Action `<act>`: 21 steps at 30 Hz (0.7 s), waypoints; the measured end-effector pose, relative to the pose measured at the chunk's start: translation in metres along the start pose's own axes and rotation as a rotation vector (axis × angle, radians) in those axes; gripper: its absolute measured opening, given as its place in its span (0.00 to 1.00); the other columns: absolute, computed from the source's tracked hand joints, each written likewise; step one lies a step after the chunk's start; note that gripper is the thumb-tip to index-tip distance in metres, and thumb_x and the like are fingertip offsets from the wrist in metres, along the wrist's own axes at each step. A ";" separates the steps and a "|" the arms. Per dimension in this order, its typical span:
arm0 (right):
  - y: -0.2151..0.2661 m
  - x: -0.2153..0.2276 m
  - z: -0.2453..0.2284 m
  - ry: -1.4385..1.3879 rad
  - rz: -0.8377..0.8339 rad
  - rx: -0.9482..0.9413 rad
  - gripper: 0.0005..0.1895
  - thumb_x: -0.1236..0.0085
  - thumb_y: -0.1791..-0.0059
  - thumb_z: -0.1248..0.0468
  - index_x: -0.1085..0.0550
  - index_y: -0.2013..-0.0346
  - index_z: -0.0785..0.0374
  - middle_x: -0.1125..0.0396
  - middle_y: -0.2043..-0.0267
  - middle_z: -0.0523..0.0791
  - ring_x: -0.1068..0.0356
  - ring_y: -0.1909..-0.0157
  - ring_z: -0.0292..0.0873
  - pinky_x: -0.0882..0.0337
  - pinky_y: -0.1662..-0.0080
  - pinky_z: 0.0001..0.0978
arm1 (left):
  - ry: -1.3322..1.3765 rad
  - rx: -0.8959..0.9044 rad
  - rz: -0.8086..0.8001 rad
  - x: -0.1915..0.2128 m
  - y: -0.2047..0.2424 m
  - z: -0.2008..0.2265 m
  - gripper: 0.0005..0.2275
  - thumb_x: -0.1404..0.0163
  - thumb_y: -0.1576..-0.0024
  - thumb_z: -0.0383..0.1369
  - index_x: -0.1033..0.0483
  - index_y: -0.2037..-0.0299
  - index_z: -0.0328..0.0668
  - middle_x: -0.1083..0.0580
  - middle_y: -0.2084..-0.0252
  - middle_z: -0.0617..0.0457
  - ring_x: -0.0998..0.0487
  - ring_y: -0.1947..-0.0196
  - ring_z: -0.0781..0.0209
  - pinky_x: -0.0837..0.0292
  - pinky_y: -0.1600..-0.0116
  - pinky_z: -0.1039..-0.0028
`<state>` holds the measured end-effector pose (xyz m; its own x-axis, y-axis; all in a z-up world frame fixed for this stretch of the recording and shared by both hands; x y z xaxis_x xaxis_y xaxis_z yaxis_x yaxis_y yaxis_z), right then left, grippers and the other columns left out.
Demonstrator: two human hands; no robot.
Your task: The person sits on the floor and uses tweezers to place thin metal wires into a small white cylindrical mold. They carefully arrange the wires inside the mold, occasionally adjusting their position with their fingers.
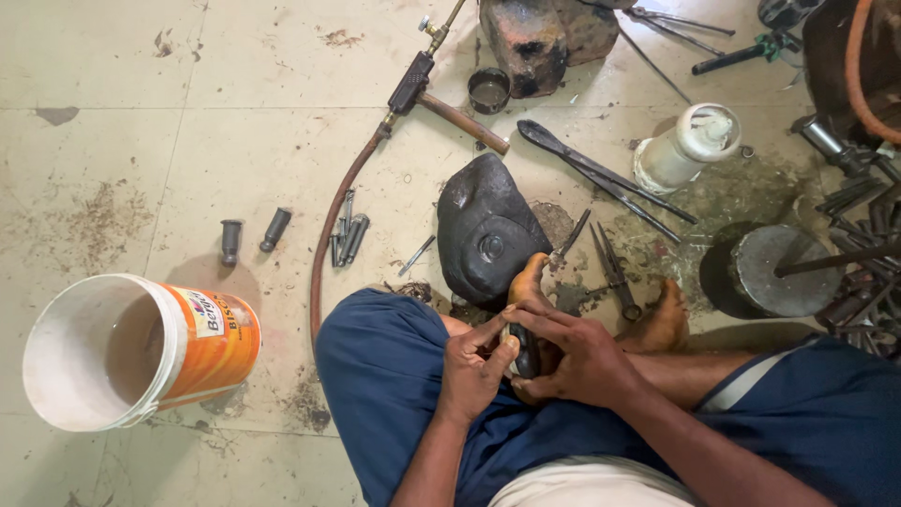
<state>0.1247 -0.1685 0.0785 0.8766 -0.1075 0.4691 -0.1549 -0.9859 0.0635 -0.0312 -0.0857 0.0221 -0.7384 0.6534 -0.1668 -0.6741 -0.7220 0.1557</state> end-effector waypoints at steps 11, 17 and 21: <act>0.021 0.029 0.062 -0.440 0.089 -0.275 0.46 0.25 0.68 0.65 0.31 0.36 0.58 0.27 0.44 0.47 0.24 0.48 0.41 0.21 0.47 0.34 | 0.001 -0.134 -0.070 0.008 0.003 -0.004 0.17 0.55 0.38 0.22 0.23 0.40 0.32 0.19 0.47 0.47 0.19 0.48 0.66 0.24 0.42 0.78; 0.054 0.033 0.102 -0.571 0.303 -0.277 0.43 0.32 0.62 0.73 0.34 0.32 0.61 0.30 0.42 0.47 0.29 0.44 0.42 0.29 0.43 0.32 | 0.181 0.191 0.053 -0.001 -0.018 -0.012 0.20 0.54 0.40 0.20 0.29 0.36 0.33 0.20 0.48 0.43 0.19 0.53 0.59 0.22 0.48 0.72; 0.046 0.026 0.146 -0.745 0.443 -0.386 0.44 0.38 0.61 0.76 0.37 0.29 0.63 0.31 0.40 0.49 0.29 0.42 0.44 0.27 0.44 0.33 | 0.477 0.230 0.111 0.006 -0.024 -0.008 0.27 0.54 0.43 0.16 0.38 0.31 0.35 0.23 0.44 0.38 0.19 0.49 0.50 0.21 0.43 0.68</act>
<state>0.2067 -0.2351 -0.0346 0.7466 -0.6472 -0.1539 -0.5662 -0.7397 0.3637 -0.0189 -0.0665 0.0093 -0.7510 0.3612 -0.5527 -0.6186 -0.6775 0.3978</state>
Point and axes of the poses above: each hand's wrist, its own y-axis away from the middle knuckle, its own x-axis out of the back of the hand, z = x × y, the point moved 3 cm from there along -y, towards the middle knuckle
